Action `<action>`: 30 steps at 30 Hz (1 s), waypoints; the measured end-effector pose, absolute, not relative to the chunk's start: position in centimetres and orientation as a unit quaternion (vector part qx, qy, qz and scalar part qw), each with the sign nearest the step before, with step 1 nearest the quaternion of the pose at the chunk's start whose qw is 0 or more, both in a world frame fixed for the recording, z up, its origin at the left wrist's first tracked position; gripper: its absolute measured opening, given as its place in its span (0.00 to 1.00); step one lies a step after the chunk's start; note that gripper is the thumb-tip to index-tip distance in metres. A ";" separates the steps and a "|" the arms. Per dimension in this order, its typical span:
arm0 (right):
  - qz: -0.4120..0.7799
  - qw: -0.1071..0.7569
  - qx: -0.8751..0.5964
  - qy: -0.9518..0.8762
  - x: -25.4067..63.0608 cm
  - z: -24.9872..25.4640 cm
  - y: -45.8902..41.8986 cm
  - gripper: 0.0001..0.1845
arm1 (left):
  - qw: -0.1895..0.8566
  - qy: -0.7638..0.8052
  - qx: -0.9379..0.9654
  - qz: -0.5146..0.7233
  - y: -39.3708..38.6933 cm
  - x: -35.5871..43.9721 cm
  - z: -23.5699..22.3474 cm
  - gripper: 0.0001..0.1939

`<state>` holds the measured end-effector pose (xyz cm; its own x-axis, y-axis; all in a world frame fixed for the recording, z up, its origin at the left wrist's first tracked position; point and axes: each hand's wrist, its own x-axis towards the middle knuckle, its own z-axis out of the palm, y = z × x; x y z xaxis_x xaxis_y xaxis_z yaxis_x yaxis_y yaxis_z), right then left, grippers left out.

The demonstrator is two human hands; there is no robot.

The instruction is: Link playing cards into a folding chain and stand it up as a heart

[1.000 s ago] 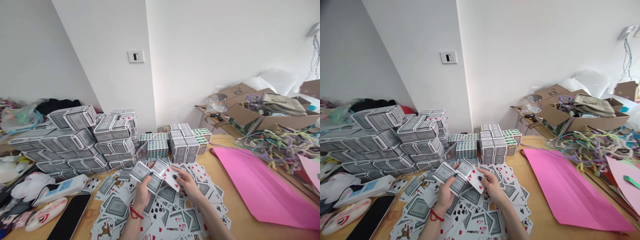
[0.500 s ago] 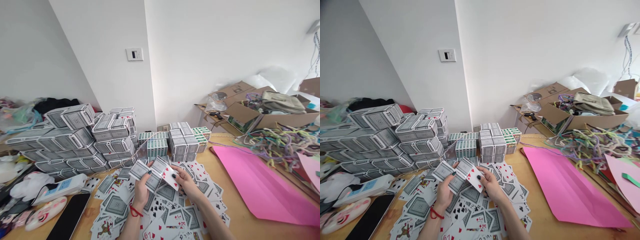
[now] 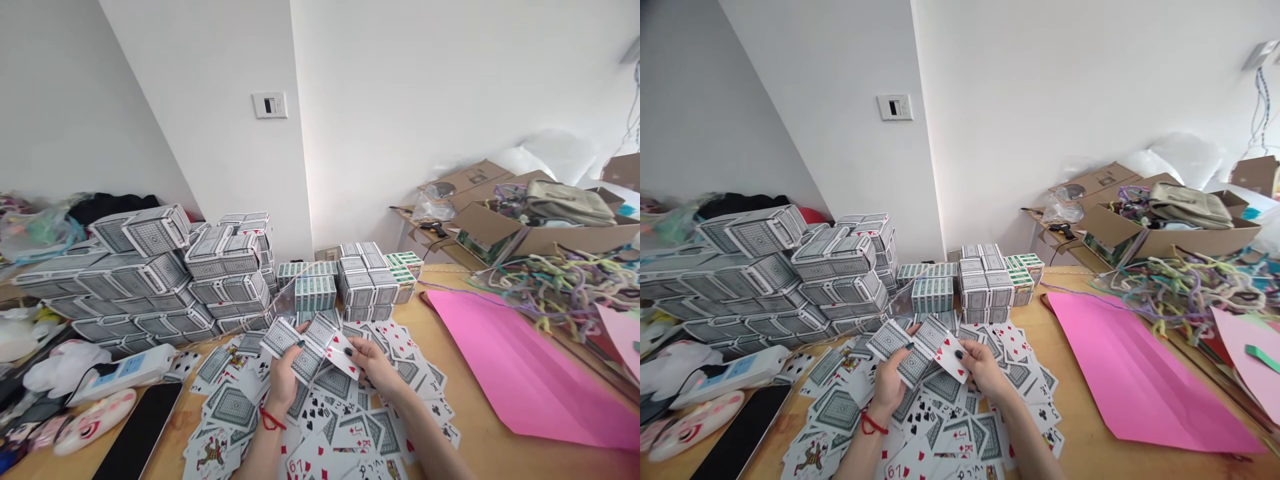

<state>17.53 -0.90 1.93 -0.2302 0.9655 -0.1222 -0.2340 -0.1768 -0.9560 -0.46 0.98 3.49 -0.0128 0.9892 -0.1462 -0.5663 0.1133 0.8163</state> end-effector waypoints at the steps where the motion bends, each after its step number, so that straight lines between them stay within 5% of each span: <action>1: 0.650 0.456 -0.413 -0.447 17.6 1.8 -0.8 0.19 | 0.643 0.379 0.288 0.601 1.0 -0.6 3.5 0.19; 30: 0.723 0.394 -0.377 -0.424 18.0 1.7 -0.8 0.17 | 0.628 0.387 0.322 0.593 1.0 -0.7 3.9 0.19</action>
